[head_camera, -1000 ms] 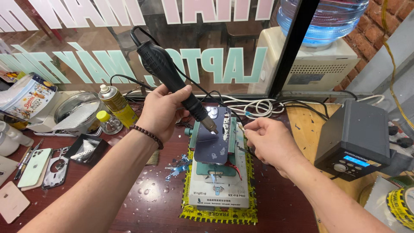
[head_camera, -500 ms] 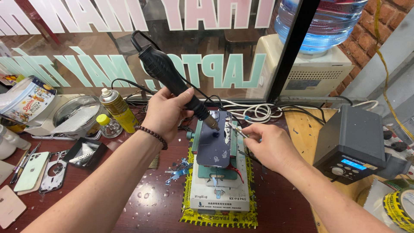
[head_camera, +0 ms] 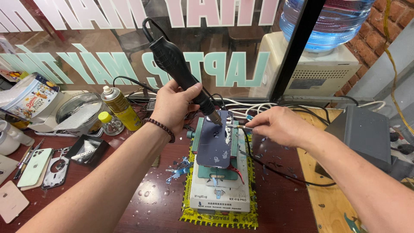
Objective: The person uses a heat gun and a metal pick to soften and scrape adhesive residue from the back of a smartphone. The phone is held in a clamp on the workbench. The person repeatedly applies heat and scrapes the surface, removing small pieces of residue.
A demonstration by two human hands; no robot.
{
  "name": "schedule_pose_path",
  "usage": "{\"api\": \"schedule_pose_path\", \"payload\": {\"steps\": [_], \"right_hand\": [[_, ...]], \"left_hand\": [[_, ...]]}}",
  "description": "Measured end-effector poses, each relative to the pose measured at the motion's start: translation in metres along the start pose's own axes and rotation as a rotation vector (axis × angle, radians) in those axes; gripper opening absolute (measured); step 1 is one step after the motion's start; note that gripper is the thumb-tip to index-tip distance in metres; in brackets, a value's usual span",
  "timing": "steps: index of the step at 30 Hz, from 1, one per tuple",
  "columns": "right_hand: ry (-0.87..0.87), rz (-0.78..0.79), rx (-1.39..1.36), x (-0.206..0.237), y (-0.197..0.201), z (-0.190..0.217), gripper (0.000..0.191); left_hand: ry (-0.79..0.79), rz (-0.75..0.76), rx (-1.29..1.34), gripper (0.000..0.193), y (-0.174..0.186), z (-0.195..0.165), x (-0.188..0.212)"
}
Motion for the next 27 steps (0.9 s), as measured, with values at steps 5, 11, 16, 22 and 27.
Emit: {"api": "schedule_pose_path", "payload": {"steps": [5,11,16,22,27], "right_hand": [[-0.030,0.027,0.060,-0.018,0.007,-0.006,0.025],[0.105,-0.129,0.077,-0.012,0.007,-0.001,0.022],[0.102,-0.113,-0.095,-0.018,-0.010,-0.018,0.021],[-0.022,-0.037,-0.406,-0.034,-0.031,-0.037,0.021],[-0.123,-0.120,-0.493,-0.017,-0.029,-0.037,0.023]], "left_hand": [[-0.030,-0.018,-0.024,0.020,-0.003,0.000,-0.005],[-0.042,-0.020,-0.026,0.021,-0.005,0.001,-0.008],[-0.031,-0.034,-0.045,0.021,-0.004,0.002,-0.009],[-0.052,-0.038,-0.043,0.021,-0.004,-0.005,-0.011],[-0.041,-0.055,-0.093,0.020,0.004,-0.003,-0.009]]}}
Point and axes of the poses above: each hand's wrist, its own x-axis away from the middle knuckle, its own y-axis out of the back of the hand, z = x × y, the point moved 10 cm from there along -x, towards the middle knuckle, and after that the axes turned 4 degrees about z, right-handed, at the moved point
